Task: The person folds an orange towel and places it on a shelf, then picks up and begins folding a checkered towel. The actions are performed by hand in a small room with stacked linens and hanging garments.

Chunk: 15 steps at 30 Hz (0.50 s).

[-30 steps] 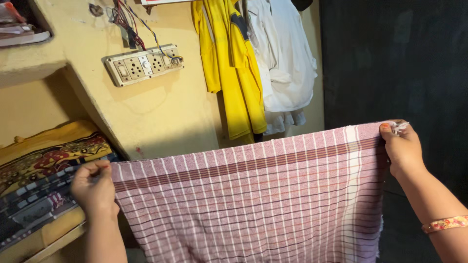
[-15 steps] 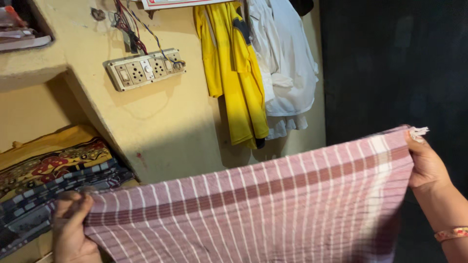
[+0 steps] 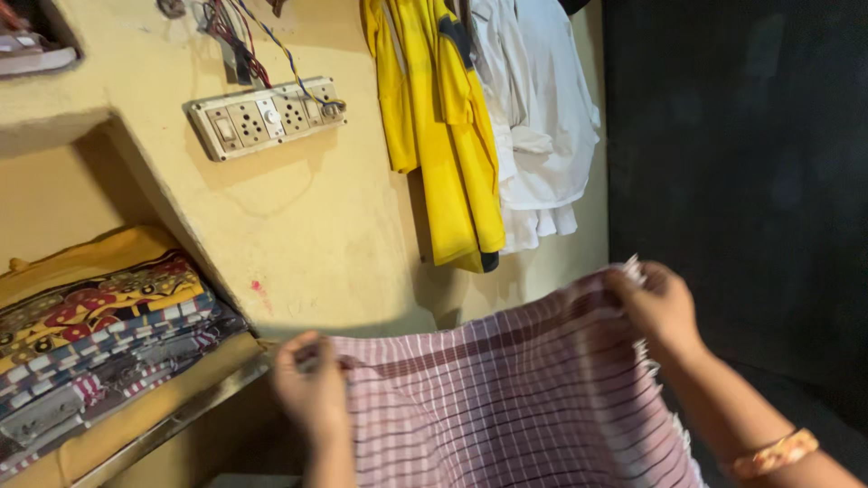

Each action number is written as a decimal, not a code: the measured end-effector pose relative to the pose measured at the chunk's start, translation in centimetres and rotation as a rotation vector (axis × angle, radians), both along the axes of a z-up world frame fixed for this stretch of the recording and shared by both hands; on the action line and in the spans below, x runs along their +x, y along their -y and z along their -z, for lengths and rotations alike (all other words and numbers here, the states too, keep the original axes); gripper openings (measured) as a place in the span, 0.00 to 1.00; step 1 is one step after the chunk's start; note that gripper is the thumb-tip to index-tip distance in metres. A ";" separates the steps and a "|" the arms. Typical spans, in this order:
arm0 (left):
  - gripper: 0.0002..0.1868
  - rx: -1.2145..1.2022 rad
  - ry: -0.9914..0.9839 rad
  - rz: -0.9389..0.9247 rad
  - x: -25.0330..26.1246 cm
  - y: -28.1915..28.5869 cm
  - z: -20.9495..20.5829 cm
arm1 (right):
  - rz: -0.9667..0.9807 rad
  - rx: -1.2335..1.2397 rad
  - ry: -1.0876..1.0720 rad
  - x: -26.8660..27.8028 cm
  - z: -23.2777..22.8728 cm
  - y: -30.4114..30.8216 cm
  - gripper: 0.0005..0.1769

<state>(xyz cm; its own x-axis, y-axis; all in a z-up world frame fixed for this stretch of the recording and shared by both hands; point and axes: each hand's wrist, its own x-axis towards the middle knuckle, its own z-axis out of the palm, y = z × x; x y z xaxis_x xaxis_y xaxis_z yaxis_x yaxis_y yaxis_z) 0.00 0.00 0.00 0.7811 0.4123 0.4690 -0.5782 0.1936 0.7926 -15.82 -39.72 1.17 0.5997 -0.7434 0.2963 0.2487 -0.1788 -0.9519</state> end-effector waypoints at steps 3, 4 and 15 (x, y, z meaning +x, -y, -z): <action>0.10 0.030 -0.089 0.125 -4.4 4.6 0.6 | -0.084 0.031 -0.101 0.0 2.2 -4.2 0.10; 0.12 0.047 -0.091 0.187 -5.5 5.9 0.9 | -0.122 0.028 -0.062 0.2 3.0 -5.4 0.11; 0.11 0.144 -0.116 0.616 -10.2 13.2 4.9 | -0.275 0.032 -0.088 0.7 8.8 -11.2 0.17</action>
<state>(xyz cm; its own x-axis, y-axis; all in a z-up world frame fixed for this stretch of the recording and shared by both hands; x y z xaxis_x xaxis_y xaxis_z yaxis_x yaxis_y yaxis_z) -10.21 -13.19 -4.87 0.9038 -0.1887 0.3842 -0.3038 0.3494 0.8864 -15.15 -28.56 -7.60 0.8025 -0.5572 0.2133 0.1997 -0.0860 -0.9761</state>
